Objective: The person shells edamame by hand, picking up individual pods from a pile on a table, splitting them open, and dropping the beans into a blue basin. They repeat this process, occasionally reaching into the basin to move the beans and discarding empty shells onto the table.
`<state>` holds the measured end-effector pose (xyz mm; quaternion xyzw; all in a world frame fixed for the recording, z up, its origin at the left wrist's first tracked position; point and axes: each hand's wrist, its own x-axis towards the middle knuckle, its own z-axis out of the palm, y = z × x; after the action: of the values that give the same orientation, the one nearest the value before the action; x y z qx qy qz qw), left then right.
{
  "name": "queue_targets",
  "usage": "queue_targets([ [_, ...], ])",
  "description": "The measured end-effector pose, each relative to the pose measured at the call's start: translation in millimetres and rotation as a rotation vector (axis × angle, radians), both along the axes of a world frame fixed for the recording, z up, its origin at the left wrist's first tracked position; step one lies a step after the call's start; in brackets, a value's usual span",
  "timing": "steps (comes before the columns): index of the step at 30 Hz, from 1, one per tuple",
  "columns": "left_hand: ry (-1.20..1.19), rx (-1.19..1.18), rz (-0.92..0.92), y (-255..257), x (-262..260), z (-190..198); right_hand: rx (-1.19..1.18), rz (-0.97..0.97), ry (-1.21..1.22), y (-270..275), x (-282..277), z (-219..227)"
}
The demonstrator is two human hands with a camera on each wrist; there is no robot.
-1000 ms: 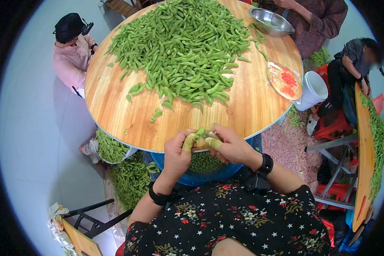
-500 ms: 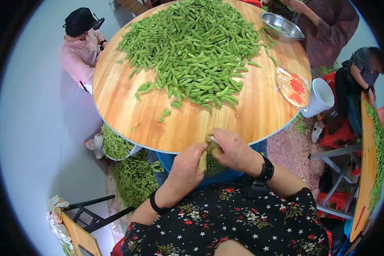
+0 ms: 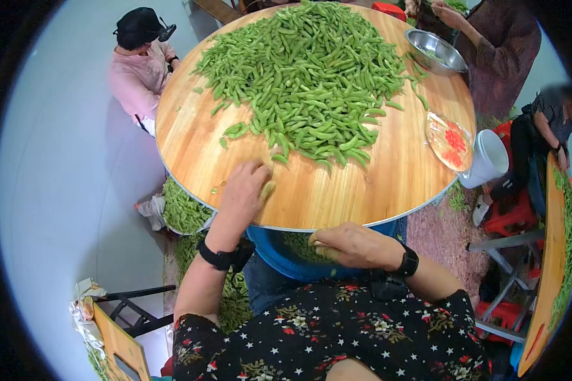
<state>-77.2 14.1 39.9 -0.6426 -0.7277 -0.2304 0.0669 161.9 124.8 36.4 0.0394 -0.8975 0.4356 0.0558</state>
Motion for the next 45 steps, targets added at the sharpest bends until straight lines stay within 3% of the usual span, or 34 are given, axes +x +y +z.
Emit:
queue_targets([
  [3, -0.066, -0.346, 0.053, -34, -6, 2, -0.079, -0.042, -0.142, 1, 5, 3],
  [5, -0.136, -0.576, 0.052, -77, -8, 34, -0.209, -0.064, -0.125, 4, 11, 3],
  [8, -0.097, -0.761, 0.168, -80, -7, 55, -0.414, -0.053, -0.306, 10, 9, 12],
  [12, -0.11, -0.249, 0.128, -9, -6, 28, -0.384, -0.07, -0.249, 11, 1, 11],
  [15, -0.107, -0.121, 0.225, 48, -5, 12, -0.353, -0.131, -0.124, 6, 0, 8],
  [17, -0.141, -0.019, 0.149, 65, -4, 0, -0.521, -0.2, -0.272, 5, 3, 13],
  [21, -0.132, 0.013, 0.08, 68, 5, 1, -0.526, -0.263, -0.058, 10, 3, 0],
  [24, 0.054, 0.138, 0.071, 58, 16, 11, -0.582, -0.42, 0.008, 16, -8, -9],
  [27, -0.062, 0.162, 0.009, 44, 35, 21, -0.764, -0.478, 0.065, 19, -20, -1],
  [29, -0.672, 0.039, -0.125, 36, 49, 23, -0.815, -0.486, 0.069, 19, -26, 7],
  [32, -0.701, 0.04, -0.127, 27, 62, 26, -0.925, -0.463, 0.045, 18, -25, 12],
  [35, -0.502, 0.066, -0.175, 20, 61, 18, -1.017, -0.434, 0.02, 13, -23, 16],
  [38, -0.659, 0.029, -0.187, 15, 63, 16, -1.045, -0.418, 0.025, 11, -21, 15],
  [42, -0.6, 0.091, -0.198, 11, 64, 13, -1.037, -0.407, 0.031, 9, -21, 16],
  [44, -0.237, 0.101, -0.249, 4, 66, 18, -0.984, -0.389, 0.043, 6, -16, 19],
  [45, -0.238, 0.1, -0.248, -3, 72, 25, -0.931, -0.371, 0.057, 5, -13, 21],
])
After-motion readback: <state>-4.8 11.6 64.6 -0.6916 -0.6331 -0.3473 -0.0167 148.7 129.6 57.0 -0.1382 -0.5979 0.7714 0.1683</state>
